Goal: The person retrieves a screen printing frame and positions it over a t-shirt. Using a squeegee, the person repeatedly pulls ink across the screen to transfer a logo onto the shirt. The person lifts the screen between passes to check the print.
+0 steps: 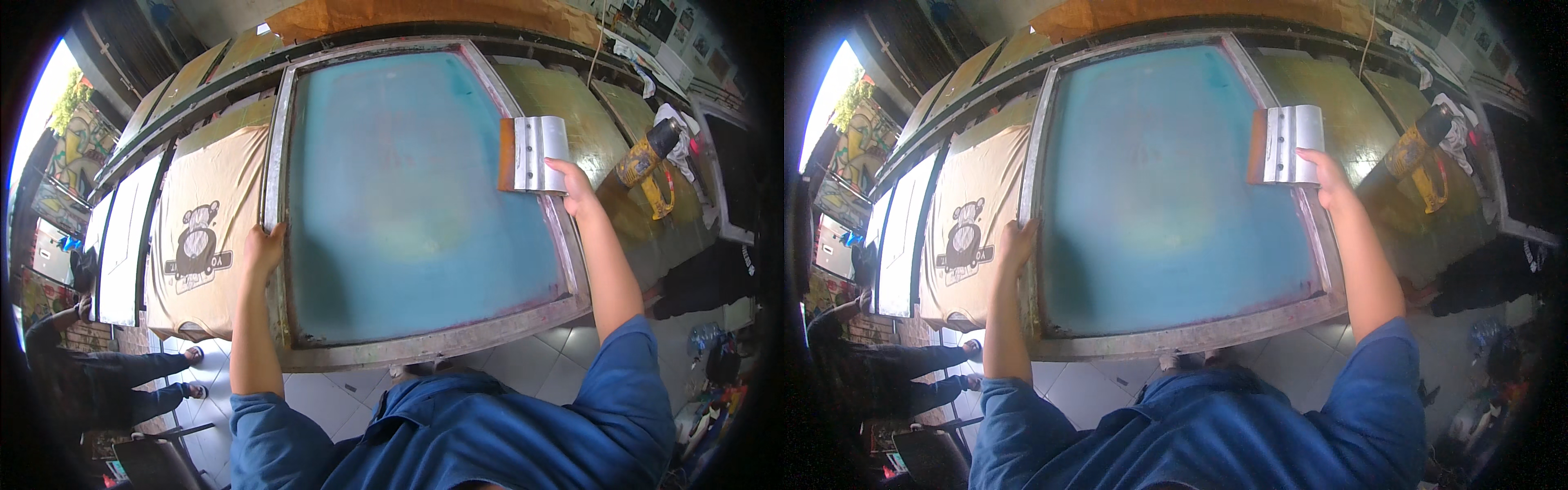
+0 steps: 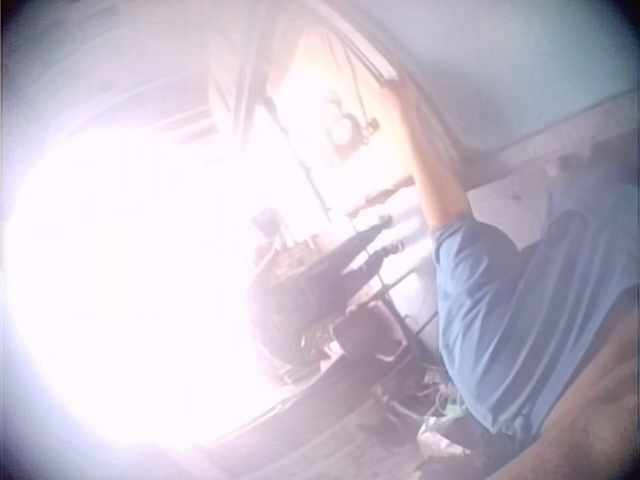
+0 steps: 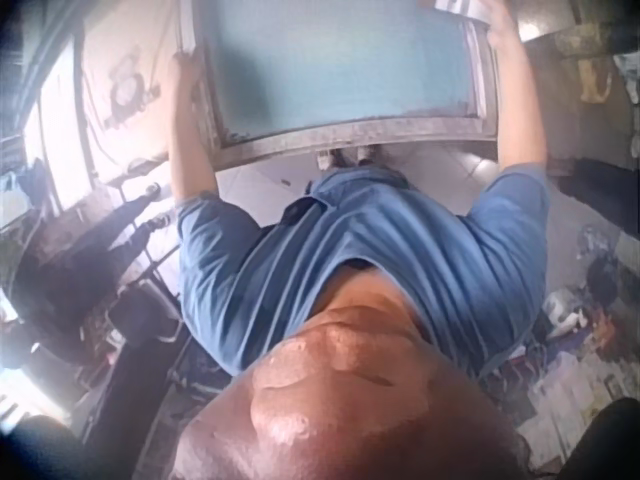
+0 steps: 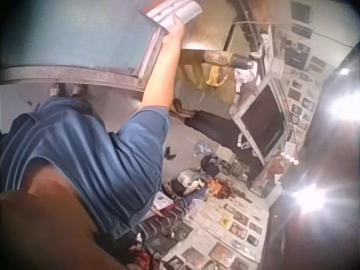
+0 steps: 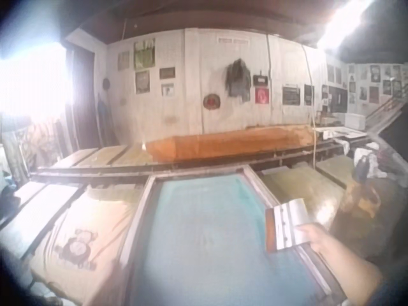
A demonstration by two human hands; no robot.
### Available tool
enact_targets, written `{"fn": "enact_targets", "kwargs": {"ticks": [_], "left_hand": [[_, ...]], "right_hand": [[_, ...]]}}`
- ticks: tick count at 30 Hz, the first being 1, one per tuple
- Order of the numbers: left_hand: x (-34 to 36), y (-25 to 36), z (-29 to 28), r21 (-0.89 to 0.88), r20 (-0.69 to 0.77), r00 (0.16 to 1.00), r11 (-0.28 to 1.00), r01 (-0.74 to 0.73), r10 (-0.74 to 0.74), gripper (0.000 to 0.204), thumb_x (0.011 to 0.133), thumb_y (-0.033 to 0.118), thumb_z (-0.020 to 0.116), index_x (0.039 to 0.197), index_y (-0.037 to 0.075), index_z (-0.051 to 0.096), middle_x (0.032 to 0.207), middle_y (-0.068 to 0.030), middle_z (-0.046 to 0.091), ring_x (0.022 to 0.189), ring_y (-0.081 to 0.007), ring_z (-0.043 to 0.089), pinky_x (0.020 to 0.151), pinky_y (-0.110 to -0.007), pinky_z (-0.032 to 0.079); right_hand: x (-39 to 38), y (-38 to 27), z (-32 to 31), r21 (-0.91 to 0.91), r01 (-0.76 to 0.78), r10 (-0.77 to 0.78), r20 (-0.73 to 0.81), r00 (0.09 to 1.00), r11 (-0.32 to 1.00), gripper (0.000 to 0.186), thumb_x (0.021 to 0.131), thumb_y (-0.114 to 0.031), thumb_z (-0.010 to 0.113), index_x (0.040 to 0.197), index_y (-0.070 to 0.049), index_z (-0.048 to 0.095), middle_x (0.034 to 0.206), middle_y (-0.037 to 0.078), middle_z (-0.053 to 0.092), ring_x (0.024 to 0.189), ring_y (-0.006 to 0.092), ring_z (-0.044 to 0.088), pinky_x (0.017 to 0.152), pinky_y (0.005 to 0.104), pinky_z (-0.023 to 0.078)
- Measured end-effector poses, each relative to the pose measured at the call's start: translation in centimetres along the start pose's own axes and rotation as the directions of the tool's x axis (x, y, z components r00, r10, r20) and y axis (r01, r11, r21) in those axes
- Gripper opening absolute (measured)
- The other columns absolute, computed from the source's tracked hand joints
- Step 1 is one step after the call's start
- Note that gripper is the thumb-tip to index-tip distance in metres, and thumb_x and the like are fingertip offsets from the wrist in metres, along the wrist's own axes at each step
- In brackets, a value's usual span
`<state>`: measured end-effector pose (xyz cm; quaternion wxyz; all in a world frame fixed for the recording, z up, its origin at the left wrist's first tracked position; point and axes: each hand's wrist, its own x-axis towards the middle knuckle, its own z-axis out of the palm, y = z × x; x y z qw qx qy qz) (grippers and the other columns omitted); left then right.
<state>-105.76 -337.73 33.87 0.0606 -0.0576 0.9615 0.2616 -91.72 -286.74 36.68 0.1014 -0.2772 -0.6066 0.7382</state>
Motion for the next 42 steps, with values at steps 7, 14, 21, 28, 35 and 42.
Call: {"fn": "enact_targets", "kwargs": {"ticks": [7, 14, 21, 28, 35, 42], "left_hand": [[0.1, 0.6, 0.5, 0.045, -0.072, 0.997, 0.999, -0.004, 0.007, 0.058, 0.077, 0.044, 0.058, 0.096, -0.011, 0.055, 0.093, -0.0296, 0.059, 0.091, -0.0389, 0.058, 0.078, -0.042, 0.046], [-0.4, 0.5, 1.0, 0.044, -0.048, 0.999, 0.999, 0.011, -0.009, 0.059, 0.076, 0.044, 0.058, 0.096, -0.012, 0.055, 0.092, -0.0305, 0.058, 0.092, -0.0404, 0.057, 0.078, -0.043, 0.046], [0.4, 0.1, 1.9, 0.029, -0.075, 0.997, 1.0, 0.002, 0.0, 0.058, 0.076, 0.042, 0.058, 0.096, -0.012, 0.054, 0.092, -0.0309, 0.058, 0.092, -0.0413, 0.057, 0.079, -0.043, 0.045], [2.0, -1.7, 2.9, 0.011, -0.095, 0.995, 1.0, 0.015, -0.014, 0.055, 0.077, 0.04, 0.058, 0.097, -0.011, 0.054, 0.092, -0.0298, 0.059, 0.092, -0.0408, 0.057, 0.079, -0.043, 0.045], [1.1, -1.8, 2.8, 0.013, -0.069, 0.998, 1.0, 0.006, -0.005, 0.051, 0.078, 0.04, 0.058, 0.092, -0.009, 0.057, 0.086, -0.0274, 0.06, 0.085, -0.0375, 0.059, 0.074, -0.041, 0.045], [0.2, -0.7, 2.8, -0.05, -0.086, 0.996, 0.998, 0.029, -0.033, 0.046, 0.077, 0.039, 0.061, 0.082, -0.006, 0.056, 0.073, -0.0201, 0.059, 0.07, -0.0295, 0.057, 0.066, -0.039, 0.043]], "right_hand": [[1.7, 0.9, 0.0, -0.01, -0.02, 0.02, -0.036, 0.999, 1.0, 0.042, 0.075, -0.024, 0.062, 0.107, 0.002, 0.054, 0.099, 0.012, 0.06, 0.091, 0.0241, 0.057, 0.082, 0.0355, 0.042], [1.4, 1.1, 0.1, -0.001, -0.058, 0.058, -0.031, 0.998, 0.998, 0.041, 0.075, -0.025, 0.062, 0.106, 0.001, 0.055, 0.1, 0.012, 0.06, 0.091, 0.0235, 0.057, 0.084, 0.0346, 0.041], [1.5, 1.0, 0.1, -0.024, -0.051, 0.051, -0.021, 0.999, 0.998, 0.043, 0.075, -0.025, 0.063, 0.108, 0.0, 0.055, 0.102, 0.012, 0.059, 0.094, 0.0231, 0.056, 0.085, 0.0346, 0.04], [2.5, 1.7, -0.2, 0.006, -0.067, 0.067, -0.018, 0.998, 0.998, 0.045, 0.074, -0.024, 0.064, 0.109, 0.002, 0.054, 0.103, 0.013, 0.059, 0.093, 0.0241, 0.056, 0.082, 0.0352, 0.042], [1.8, 2.5, -0.1, 0.026, -0.049, 0.05, -0.075, 0.996, 0.998, 0.042, 0.076, -0.025, 0.064, 0.108, 0.0, 0.055, 0.097, 0.01, 0.061, 0.087, 0.0211, 0.058, 0.078, 0.0326, 0.045], [0.8, 2.0, 0.2, 0.005, -0.042, 0.042, -0.151, 0.988, 0.999, 0.041, 0.076, -0.023, 0.064, 0.107, 0.001, 0.054, 0.098, 0.01, 0.06, 0.089, 0.0194, 0.057, 0.075, 0.0311, 0.045]]}}
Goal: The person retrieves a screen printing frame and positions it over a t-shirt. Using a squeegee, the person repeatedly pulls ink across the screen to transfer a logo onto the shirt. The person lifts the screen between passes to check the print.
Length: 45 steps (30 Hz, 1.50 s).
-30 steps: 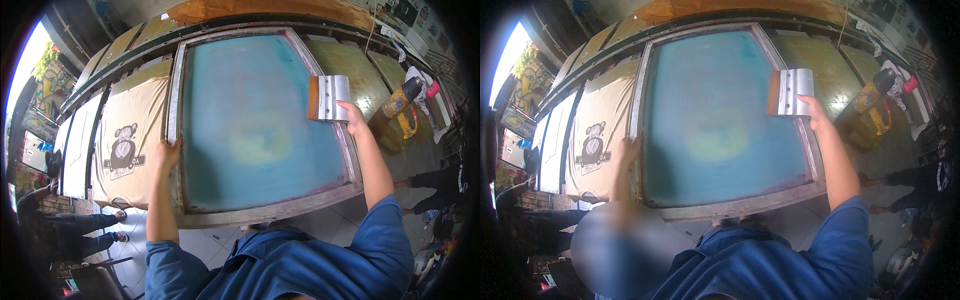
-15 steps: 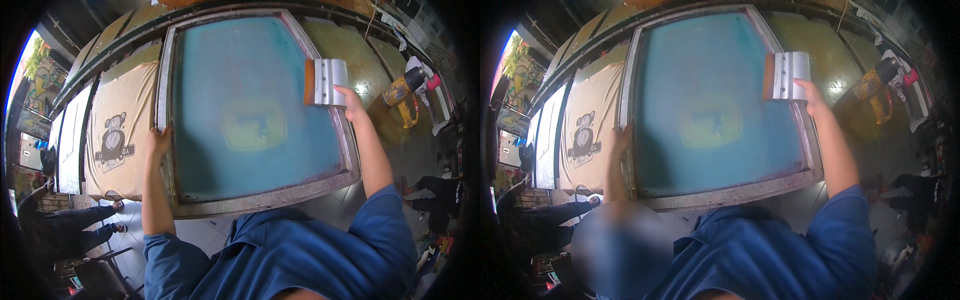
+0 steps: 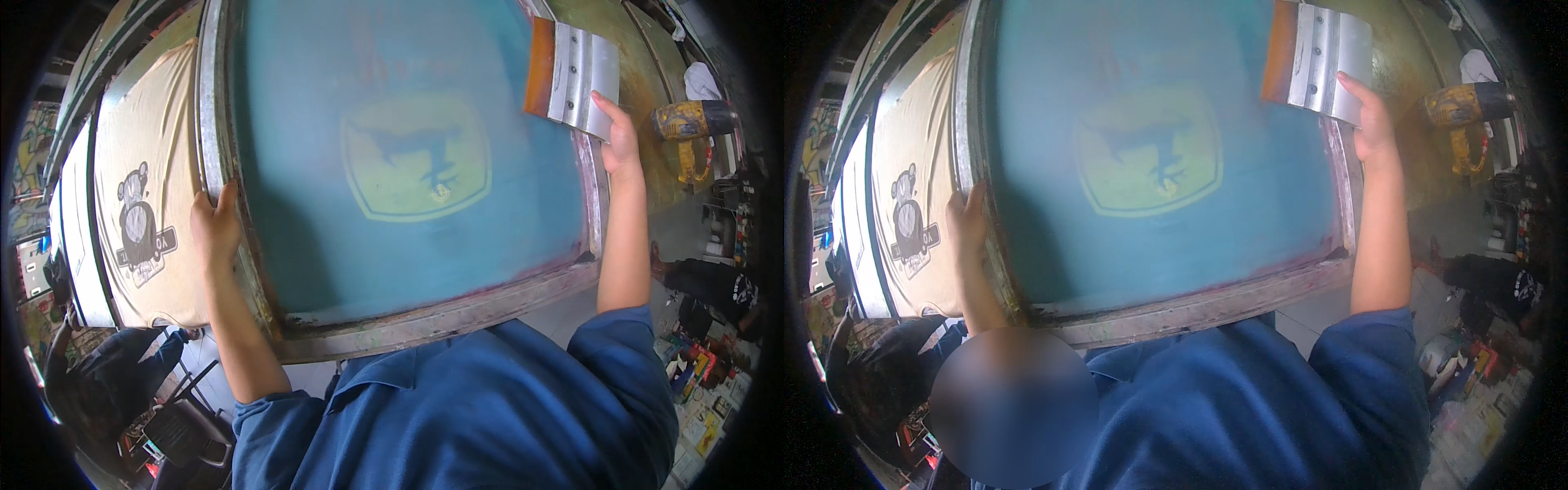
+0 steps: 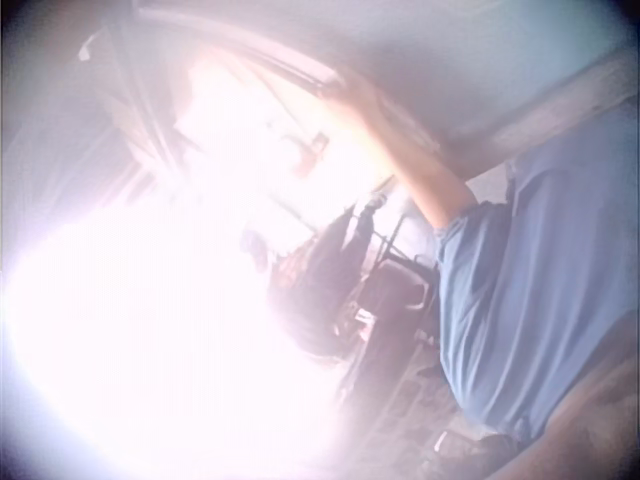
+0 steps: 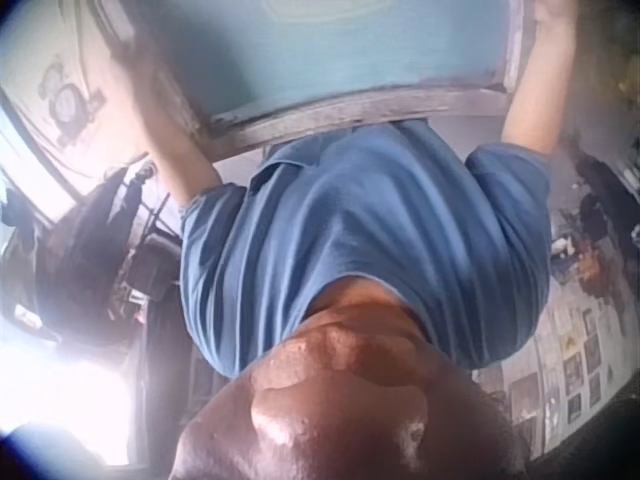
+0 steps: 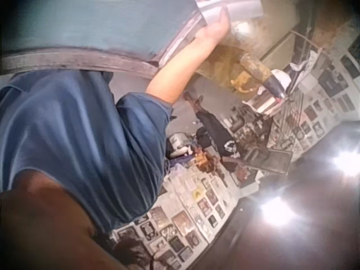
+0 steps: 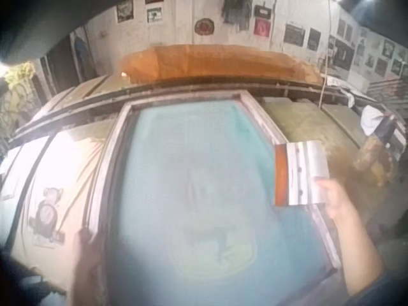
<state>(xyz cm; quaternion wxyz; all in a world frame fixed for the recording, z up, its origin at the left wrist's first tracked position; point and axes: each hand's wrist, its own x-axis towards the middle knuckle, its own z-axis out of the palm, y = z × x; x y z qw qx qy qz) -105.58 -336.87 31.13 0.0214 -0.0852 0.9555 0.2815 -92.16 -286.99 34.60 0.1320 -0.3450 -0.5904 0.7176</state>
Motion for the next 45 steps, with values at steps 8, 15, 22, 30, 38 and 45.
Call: {"fn": "enact_targets", "kwargs": {"ticks": [8, 15, 22, 30, 38, 45], "left_hand": [[0.5, -0.2, -0.2, 0.029, 0.003, 1.0, 0.999, -0.031, 0.031, 0.046, 0.079, 0.038, 0.059, 0.089, -0.007, 0.058, 0.078, -0.0215, 0.061, 0.074, -0.0301, 0.059, 0.069, -0.038, 0.044], [0.3, 0.3, -0.5, 0.08, -0.027, 0.999, 0.996, -0.034, 0.036, 0.049, 0.078, 0.04, 0.059, 0.092, -0.007, 0.058, 0.084, -0.0243, 0.061, 0.081, -0.035, 0.06, 0.074, -0.039, 0.045], [0.0, 0.1, -0.4, 0.096, -0.044, 0.996, 0.992, -0.077, 0.082, 0.053, 0.077, 0.04, 0.058, 0.102, -0.006, 0.056, 0.096, -0.0267, 0.06, 0.095, -0.0381, 0.057, 0.08, -0.039, 0.045], [0.4, 0.0, -0.2, 0.173, -0.081, 0.986, 0.976, -0.132, 0.148, 0.058, 0.077, 0.039, 0.056, 0.116, -0.004, 0.048, 0.105, -0.0275, 0.056, 0.101, -0.0385, 0.054, 0.086, -0.041, 0.043], [0.1, 0.1, -0.2, 0.129, -0.079, 0.984, 0.98, -0.148, 0.159, 0.057, 0.078, 0.042, 0.056, 0.109, -0.004, 0.049, 0.1, -0.0285, 0.057, 0.097, -0.0398, 0.055, 0.082, -0.043, 0.044], [-0.1, 0.6, -0.6, 0.145, -0.047, 0.991, 0.982, -0.119, 0.127, 0.063, 0.078, 0.051, 0.054, 0.108, -0.004, 0.048, 0.096, -0.0272, 0.059, 0.093, -0.0404, 0.056, 0.079, -0.045, 0.045]], "right_hand": [[0.8, 0.1, -0.1, -0.033, 0.017, -0.018, -0.022, 1.0, 0.999, 0.039, 0.078, -0.022, 0.062, 0.108, 0.001, 0.055, 0.102, 0.009, 0.059, 0.092, 0.0194, 0.055, 0.082, 0.0312, 0.042], [0.4, 0.3, 0.0, 0.011, 0.044, -0.044, 0.006, 0.999, 0.999, 0.04, 0.078, -0.021, 0.063, 0.109, 0.003, 0.054, 0.102, 0.009, 0.059, 0.093, 0.019, 0.056, 0.083, 0.0304, 0.042], [-0.2, 1.0, -0.4, -0.059, 0.201, -0.2, 0.033, 0.979, 0.978, 0.043, 0.076, -0.023, 0.066, 0.108, 0.004, 0.055, 0.103, 0.011, 0.059, 0.098, 0.0187, 0.054, 0.087, 0.0298, 0.039], [-0.7, 0.8, 0.6, -0.161, 0.323, -0.326, 0.006, 0.945, 0.933, 0.045, 0.072, -0.022, 0.071, 0.105, 0.006, 0.056, 0.099, 0.013, 0.061, 0.089, 0.0192, 0.058, 0.079, 0.0292, 0.045], [-0.9, 0.8, 0.4, -0.112, 0.322, -0.313, 0.092, 0.945, 0.94, 0.041, 0.073, -0.014, 0.07, 0.106, 0.006, 0.056, 0.099, 0.012, 0.061, 0.089, 0.0177, 0.058, 0.079, 0.0291, 0.045], [-1.2, 0.9, 0.4, -0.093, 0.338, -0.332, 0.071, 0.94, 0.936, 0.038, 0.072, -0.012, 0.069, 0.103, 0.006, 0.058, 0.096, 0.012, 0.062, 0.087, 0.0175, 0.059, 0.077, 0.0287, 0.046]]}}
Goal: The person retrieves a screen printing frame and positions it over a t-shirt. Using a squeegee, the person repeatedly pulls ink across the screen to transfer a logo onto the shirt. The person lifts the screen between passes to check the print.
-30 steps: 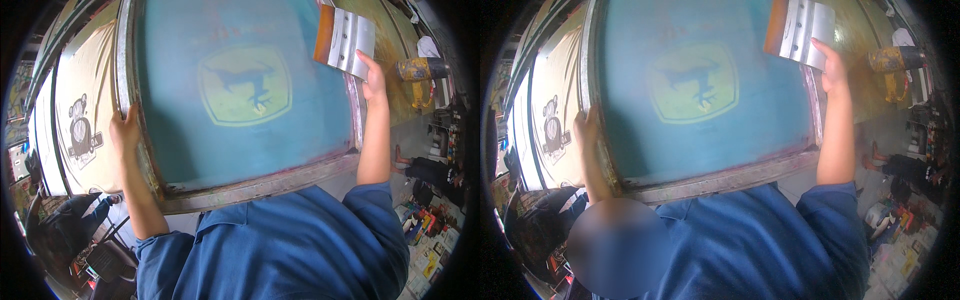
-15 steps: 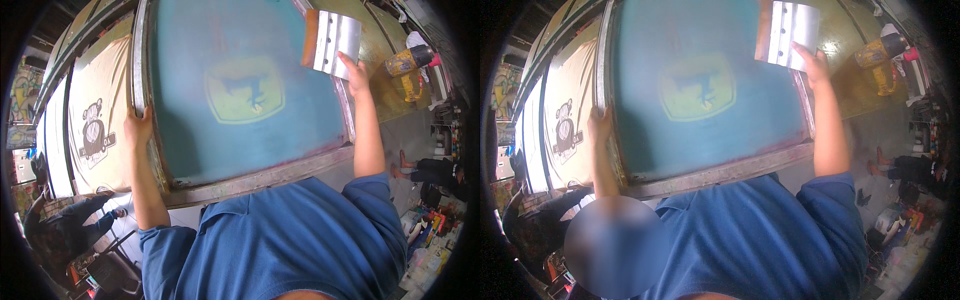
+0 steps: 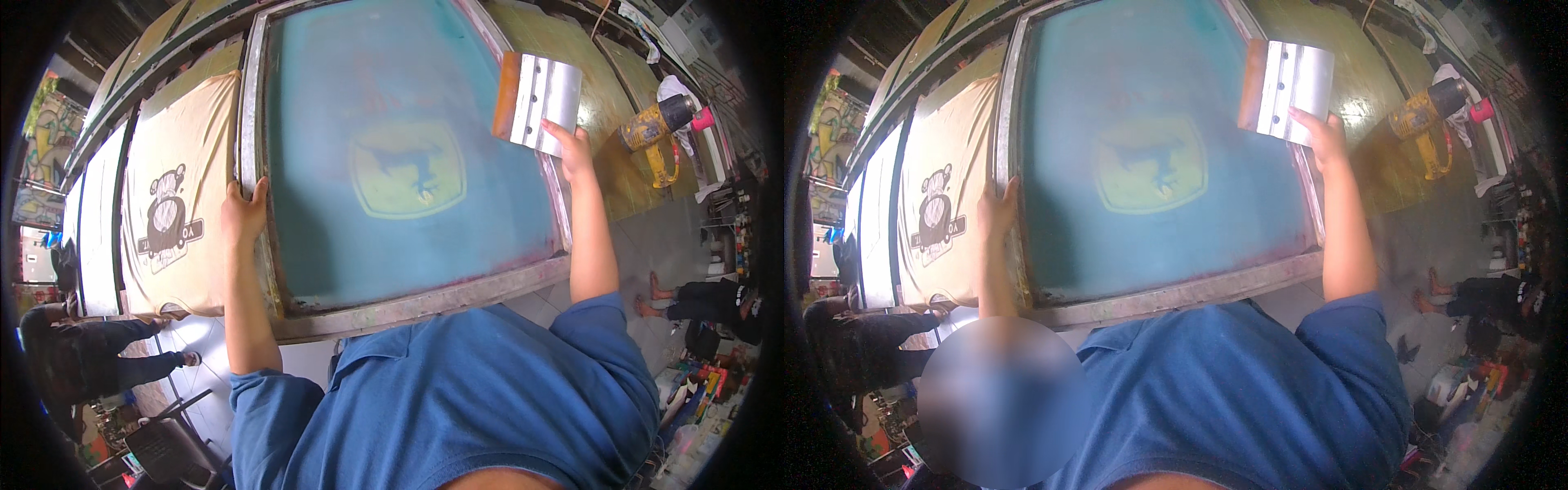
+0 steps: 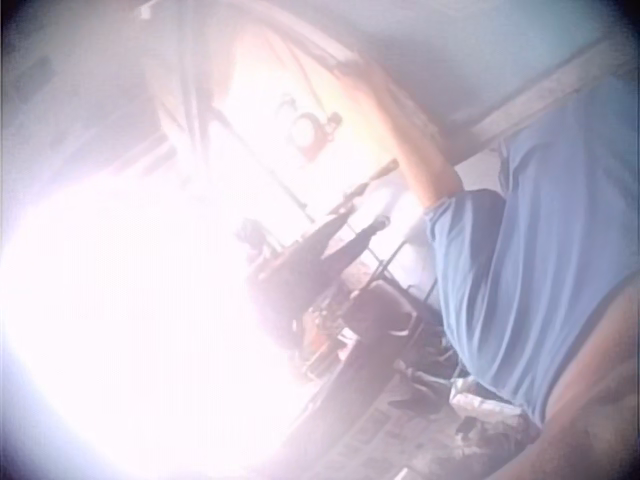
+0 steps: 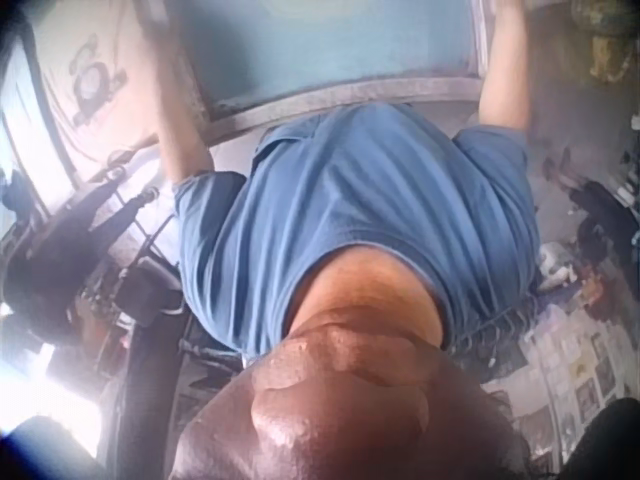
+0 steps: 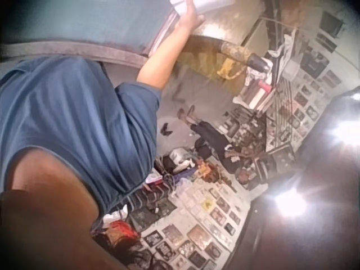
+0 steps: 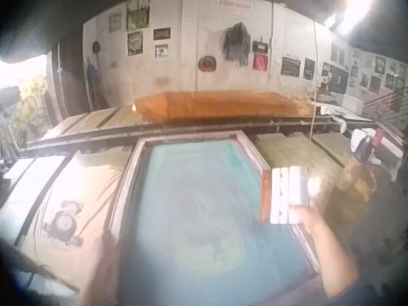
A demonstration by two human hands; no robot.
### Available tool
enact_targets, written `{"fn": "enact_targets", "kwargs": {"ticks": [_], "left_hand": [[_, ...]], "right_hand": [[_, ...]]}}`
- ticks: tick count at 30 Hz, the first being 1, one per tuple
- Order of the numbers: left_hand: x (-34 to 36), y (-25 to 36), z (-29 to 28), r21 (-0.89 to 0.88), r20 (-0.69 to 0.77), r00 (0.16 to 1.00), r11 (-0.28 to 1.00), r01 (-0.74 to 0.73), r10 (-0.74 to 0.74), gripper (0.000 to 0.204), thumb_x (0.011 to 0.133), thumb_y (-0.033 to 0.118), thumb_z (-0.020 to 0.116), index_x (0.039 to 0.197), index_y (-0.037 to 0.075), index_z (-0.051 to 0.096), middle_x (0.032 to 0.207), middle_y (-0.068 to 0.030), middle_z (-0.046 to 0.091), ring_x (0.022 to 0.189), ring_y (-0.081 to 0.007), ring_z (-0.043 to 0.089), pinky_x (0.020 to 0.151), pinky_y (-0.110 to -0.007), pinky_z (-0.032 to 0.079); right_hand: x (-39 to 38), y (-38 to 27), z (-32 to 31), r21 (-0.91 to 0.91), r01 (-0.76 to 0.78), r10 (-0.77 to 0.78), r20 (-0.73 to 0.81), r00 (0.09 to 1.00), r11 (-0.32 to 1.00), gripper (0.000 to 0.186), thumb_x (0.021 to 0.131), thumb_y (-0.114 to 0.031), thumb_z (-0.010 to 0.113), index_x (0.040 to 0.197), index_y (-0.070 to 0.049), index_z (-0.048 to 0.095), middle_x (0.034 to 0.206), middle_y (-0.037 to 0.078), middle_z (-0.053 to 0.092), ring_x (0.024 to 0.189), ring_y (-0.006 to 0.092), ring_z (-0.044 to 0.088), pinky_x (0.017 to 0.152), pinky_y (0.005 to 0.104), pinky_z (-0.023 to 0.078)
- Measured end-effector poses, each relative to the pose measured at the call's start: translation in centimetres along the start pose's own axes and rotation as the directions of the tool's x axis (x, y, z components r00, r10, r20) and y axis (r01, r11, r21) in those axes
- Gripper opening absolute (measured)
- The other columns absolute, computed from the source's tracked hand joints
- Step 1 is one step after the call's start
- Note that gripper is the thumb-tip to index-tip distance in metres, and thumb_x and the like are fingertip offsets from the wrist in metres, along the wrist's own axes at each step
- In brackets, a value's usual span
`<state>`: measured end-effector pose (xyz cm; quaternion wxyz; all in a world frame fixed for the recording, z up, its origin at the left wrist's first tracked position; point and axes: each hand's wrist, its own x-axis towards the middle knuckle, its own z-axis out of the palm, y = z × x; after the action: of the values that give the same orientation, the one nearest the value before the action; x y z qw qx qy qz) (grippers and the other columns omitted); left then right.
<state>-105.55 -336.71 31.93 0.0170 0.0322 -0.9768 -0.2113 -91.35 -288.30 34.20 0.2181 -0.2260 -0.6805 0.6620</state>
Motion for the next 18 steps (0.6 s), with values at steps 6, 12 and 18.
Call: {"fn": "enact_targets", "kwargs": {"ticks": [6, 12, 18], "left_hand": [[-1.3, 2.1, -1.4, 0.187, -0.077, 0.983, 0.97, -0.152, 0.169, 0.075, 0.076, 0.052, 0.058, 0.122, -0.003, 0.037, 0.117, -0.024, 0.047, 0.105, -0.0381, 0.05, 0.086, -0.043, 0.042], [-5.8, 10.6, -5.3, -0.146, -0.145, 0.697, 0.681, -0.717, 0.702, 0.092, 0.061, 0.038, 0.076, 0.129, -0.002, 0.03, 0.127, -0.0216, 0.038, 0.114, -0.0382, 0.042, 0.094, -0.043, 0.037], [-13.4, 15.6, -7.6, -0.235, 0.099, 0.508, 0.517, -0.823, 0.855, 0.084, 0.055, 0.026, 0.077, 0.124, 0.0, 0.038, 0.124, -0.0206, 0.043, 0.113, -0.0362, 0.044, 0.091, -0.044, 0.039]], "right_hand": [[-0.8, -2.7, 1.0, -0.238, 0.174, -0.165, 0.056, 0.985, 0.955, 0.033, 0.071, -0.011, 0.069, 0.1, 0.003, 0.06, 0.09, 0.01, 0.064, 0.08, 0.017, 0.06, 0.072, 0.0289, 0.047], [-6.3, -9.6, 5.5, -0.602, 0.573, -0.182, 0.585, 0.791, 0.556, 0.036, 0.065, -0.006, 0.072, 0.1, -0.002, 0.061, 0.094, 0.01, 0.065, 0.083, 0.0202, 0.062, 0.075, 0.031, 0.049], [-13.7, -10.3, 9.6, -0.447, 0.894, -0.24, 0.863, 0.444, 0.046, 0.027, 0.068, -0.004, 0.058, 0.094, -0.003, 0.062, 0.106, 0.016, 0.059, 0.092, 0.0295, 0.06, 0.075, 0.0363, 0.049]]}}
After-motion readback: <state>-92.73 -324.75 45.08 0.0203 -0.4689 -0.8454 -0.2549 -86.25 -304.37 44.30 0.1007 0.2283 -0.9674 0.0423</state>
